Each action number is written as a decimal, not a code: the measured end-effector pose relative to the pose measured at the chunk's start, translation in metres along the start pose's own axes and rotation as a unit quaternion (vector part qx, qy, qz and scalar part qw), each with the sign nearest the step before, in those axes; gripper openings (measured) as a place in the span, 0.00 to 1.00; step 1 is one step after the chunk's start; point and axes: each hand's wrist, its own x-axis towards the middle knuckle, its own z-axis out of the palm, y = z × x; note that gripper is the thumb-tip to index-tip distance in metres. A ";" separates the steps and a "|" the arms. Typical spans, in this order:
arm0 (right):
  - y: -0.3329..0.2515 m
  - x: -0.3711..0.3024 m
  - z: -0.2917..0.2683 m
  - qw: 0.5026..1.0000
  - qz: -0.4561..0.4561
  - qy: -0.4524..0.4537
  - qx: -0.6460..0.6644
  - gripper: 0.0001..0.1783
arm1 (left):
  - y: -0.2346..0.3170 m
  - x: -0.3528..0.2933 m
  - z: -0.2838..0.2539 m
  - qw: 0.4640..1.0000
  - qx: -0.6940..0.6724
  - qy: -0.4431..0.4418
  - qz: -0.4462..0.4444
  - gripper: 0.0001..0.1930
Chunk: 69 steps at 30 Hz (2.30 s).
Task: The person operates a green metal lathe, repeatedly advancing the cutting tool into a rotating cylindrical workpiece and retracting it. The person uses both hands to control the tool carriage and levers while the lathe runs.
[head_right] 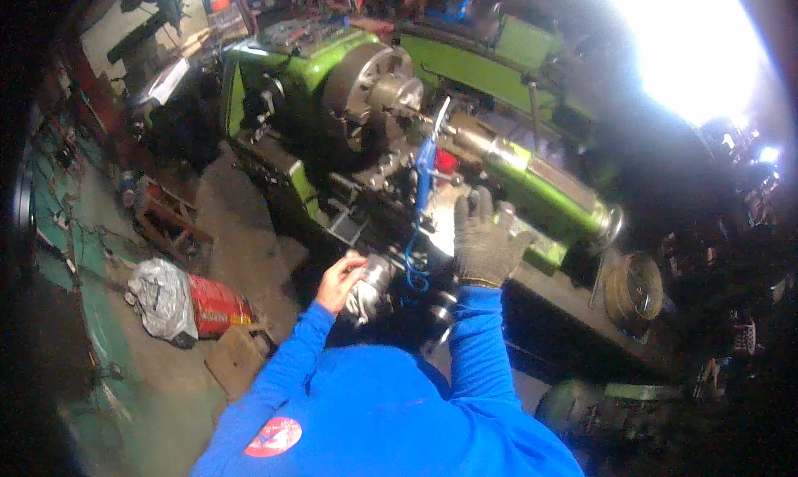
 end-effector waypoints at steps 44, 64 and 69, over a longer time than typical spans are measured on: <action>0.054 0.084 0.036 0.485 -0.292 0.052 -0.823 0.18 | -0.037 0.039 -0.219 0.949 0.306 0.070 0.009 0.05; 0.077 0.160 0.012 0.239 0.117 0.116 -0.957 0.20 | -0.300 -0.090 -0.404 0.749 0.493 -0.364 -0.252 0.23; 0.075 0.158 0.010 0.232 0.064 0.142 -0.960 0.22 | -0.274 -0.034 -0.350 0.875 0.157 -0.037 -0.456 0.14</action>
